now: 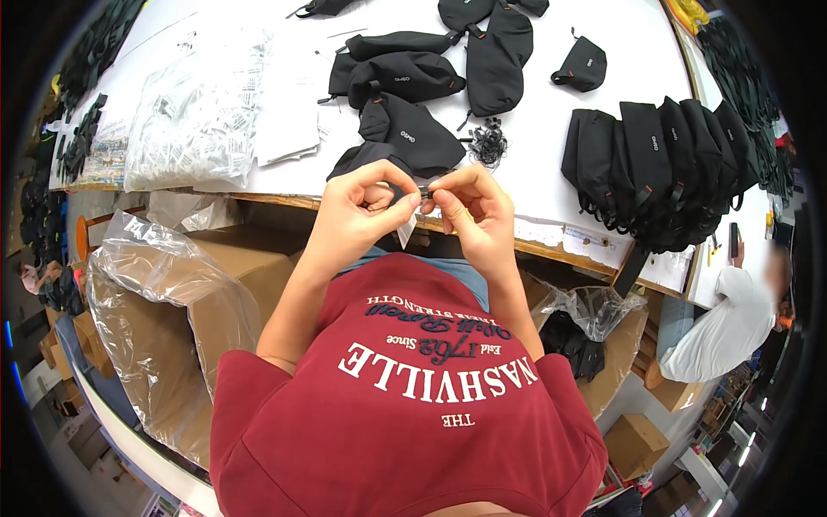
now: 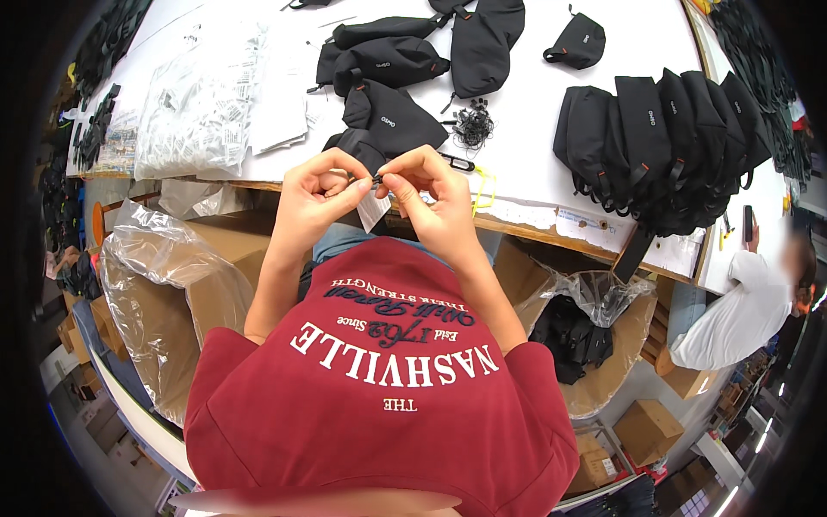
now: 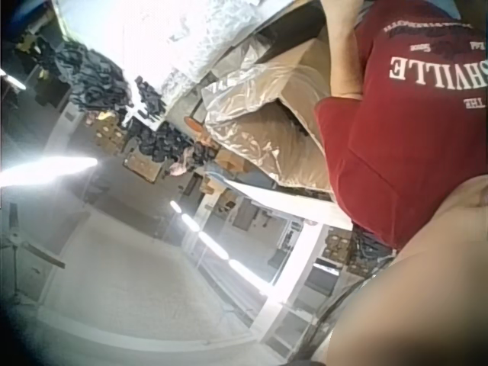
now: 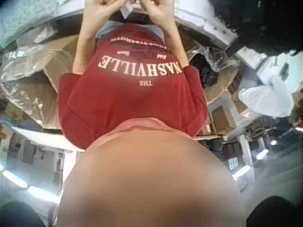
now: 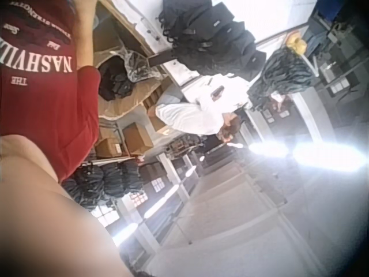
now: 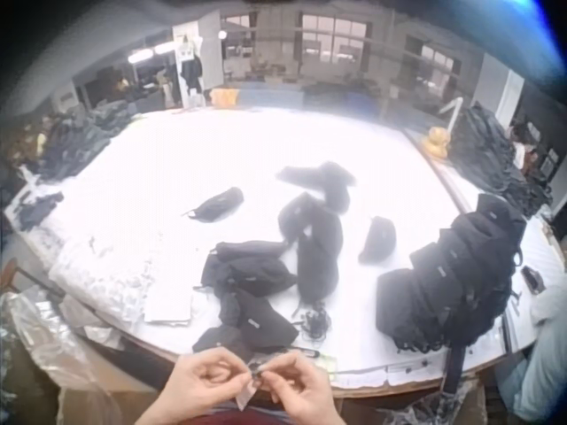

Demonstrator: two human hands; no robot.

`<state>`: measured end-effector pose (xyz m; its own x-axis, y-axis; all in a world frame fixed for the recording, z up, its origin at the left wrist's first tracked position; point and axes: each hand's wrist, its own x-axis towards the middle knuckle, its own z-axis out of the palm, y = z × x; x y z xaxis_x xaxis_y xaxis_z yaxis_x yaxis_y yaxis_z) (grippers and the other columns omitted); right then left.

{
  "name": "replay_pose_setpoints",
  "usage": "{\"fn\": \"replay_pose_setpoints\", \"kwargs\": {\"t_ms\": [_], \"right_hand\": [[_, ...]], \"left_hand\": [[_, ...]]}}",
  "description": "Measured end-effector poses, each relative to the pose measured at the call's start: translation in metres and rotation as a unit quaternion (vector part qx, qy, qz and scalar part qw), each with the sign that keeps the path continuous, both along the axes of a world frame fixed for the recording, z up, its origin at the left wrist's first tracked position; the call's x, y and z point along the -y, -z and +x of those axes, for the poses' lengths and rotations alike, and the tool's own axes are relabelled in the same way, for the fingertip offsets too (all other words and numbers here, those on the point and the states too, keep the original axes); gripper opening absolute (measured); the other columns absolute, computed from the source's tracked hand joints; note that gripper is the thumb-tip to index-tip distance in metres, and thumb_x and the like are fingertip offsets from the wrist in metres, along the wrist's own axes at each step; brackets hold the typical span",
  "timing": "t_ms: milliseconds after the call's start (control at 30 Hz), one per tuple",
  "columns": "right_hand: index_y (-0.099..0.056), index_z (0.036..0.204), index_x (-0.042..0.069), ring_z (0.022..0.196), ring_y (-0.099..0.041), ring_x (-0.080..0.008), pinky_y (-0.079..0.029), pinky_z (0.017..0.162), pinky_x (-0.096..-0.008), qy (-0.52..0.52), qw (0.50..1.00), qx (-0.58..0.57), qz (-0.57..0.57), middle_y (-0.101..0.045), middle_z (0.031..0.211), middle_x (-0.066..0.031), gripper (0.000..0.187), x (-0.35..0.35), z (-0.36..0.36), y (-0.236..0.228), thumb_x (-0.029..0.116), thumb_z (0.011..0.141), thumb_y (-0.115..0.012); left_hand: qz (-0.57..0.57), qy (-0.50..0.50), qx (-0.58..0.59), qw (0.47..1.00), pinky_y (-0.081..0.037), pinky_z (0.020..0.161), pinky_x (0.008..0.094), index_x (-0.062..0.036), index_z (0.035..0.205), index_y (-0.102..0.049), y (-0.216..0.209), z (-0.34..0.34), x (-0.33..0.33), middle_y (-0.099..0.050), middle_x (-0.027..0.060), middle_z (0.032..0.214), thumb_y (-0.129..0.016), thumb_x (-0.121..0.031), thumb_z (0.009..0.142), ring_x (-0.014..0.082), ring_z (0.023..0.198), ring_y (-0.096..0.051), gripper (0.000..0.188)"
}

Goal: Attaching labels or tags to small black pouches and organizing them on a workbench.

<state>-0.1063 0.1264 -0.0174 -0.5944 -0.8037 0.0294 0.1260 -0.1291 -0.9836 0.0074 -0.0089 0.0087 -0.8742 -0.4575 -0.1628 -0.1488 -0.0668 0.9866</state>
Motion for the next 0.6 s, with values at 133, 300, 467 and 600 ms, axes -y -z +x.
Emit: {"fn": "replay_pose_setpoints", "kwargs": {"t_ms": [133,300,467,600], "right_hand": [[-0.057,0.089,-0.002,0.065,-0.060,-0.0100,-0.047,0.056,-0.0215,0.033,0.987,-0.158,0.007,-0.063,0.074,-0.0077,0.003,0.002,0.004,-0.006,-0.002,0.086,-0.057],[-0.057,0.088,-0.003,0.065,-0.061,-0.0109,-0.048,0.058,-0.0230,-0.024,0.986,-0.158,0.045,-0.062,0.073,-0.0073,0.005,-0.002,-0.001,-0.011,-0.004,0.084,-0.057],[-0.060,0.092,0.000,0.061,-0.057,-0.0061,-0.044,0.056,-0.0207,-0.110,0.980,-0.144,0.084,-0.060,0.066,-0.0041,0.011,0.001,-0.029,-0.015,0.009,0.086,-0.061],[-0.061,0.102,0.002,0.069,-0.060,-0.0110,-0.046,0.062,-0.0256,-0.171,0.961,-0.173,0.130,-0.063,0.075,-0.0071,0.024,0.041,-0.034,0.008,0.022,0.088,-0.061]], "left_hand": [[0.001,0.017,0.023,1.000,-0.018,0.047,0.0203,-0.0015,0.083,-0.061,0.000,0.001,0.001,-0.029,-0.0109,0.052,-0.065,-0.007,0.082,-0.0013,0.050,-0.023,0.007],[-0.001,0.030,0.014,0.999,-0.018,0.047,0.0205,-0.0012,0.082,-0.060,0.002,0.001,0.000,-0.028,-0.0110,0.052,-0.065,-0.007,0.081,-0.0012,0.050,-0.023,0.007],[-0.119,0.104,0.042,0.987,-0.021,0.044,0.0245,-0.0030,0.082,-0.063,-0.001,0.009,-0.006,-0.027,-0.0034,0.049,-0.065,-0.009,0.078,0.0025,0.047,-0.025,0.007],[-0.281,0.199,0.016,0.939,-0.046,0.059,0.0366,-0.0078,0.077,-0.060,0.010,0.009,-0.027,-0.056,0.0074,0.064,-0.064,-0.016,0.078,0.0242,0.064,-0.058,0.009]]}}
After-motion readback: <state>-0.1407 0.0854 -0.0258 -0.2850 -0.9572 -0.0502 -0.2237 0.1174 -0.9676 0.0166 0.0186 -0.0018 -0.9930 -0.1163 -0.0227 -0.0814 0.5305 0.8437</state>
